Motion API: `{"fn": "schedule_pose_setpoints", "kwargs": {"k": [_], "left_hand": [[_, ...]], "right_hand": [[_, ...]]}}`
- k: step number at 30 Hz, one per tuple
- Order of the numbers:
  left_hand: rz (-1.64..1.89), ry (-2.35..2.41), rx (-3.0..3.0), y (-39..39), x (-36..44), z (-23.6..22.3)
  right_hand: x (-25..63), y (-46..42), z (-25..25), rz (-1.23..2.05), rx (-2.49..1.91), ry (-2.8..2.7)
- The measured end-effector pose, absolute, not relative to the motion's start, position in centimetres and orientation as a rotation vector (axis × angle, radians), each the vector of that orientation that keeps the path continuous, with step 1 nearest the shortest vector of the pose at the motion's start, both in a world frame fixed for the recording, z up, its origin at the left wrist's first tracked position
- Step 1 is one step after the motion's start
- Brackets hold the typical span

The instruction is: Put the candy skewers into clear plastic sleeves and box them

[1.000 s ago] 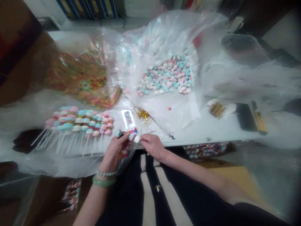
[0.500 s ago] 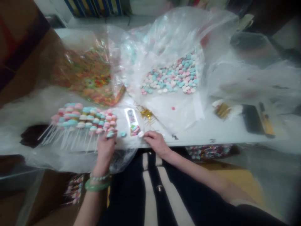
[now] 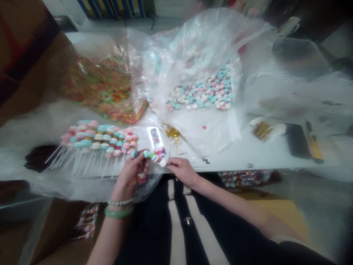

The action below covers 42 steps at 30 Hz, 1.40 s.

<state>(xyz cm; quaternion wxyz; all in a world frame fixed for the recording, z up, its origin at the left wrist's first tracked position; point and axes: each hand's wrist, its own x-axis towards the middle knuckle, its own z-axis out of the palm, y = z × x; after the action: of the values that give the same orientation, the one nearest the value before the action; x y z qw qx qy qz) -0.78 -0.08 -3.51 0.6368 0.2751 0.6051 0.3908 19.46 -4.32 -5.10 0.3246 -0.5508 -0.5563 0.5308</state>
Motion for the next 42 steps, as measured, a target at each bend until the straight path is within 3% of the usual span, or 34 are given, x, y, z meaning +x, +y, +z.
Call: {"fn": "schedule_pose_setpoints", "kwargs": {"k": [10, 36, 42], "left_hand": [[1.013, 1.332, 0.32, 0.2, -0.7, -4.0], [1.096, 1.397, 0.361, -0.7, 1.5, -5.9], [1.03, 1.336, 0.173, 0.1, 0.7, -4.9]], "right_hand": [[19.8, -4.7, -4.6, 1.402, -1.417, -1.476], [19.0, -3.5, -6.3, 1.152, -1.606, -1.686], [18.5, -3.3, -6.2, 1.395, -1.46, -1.487]]}}
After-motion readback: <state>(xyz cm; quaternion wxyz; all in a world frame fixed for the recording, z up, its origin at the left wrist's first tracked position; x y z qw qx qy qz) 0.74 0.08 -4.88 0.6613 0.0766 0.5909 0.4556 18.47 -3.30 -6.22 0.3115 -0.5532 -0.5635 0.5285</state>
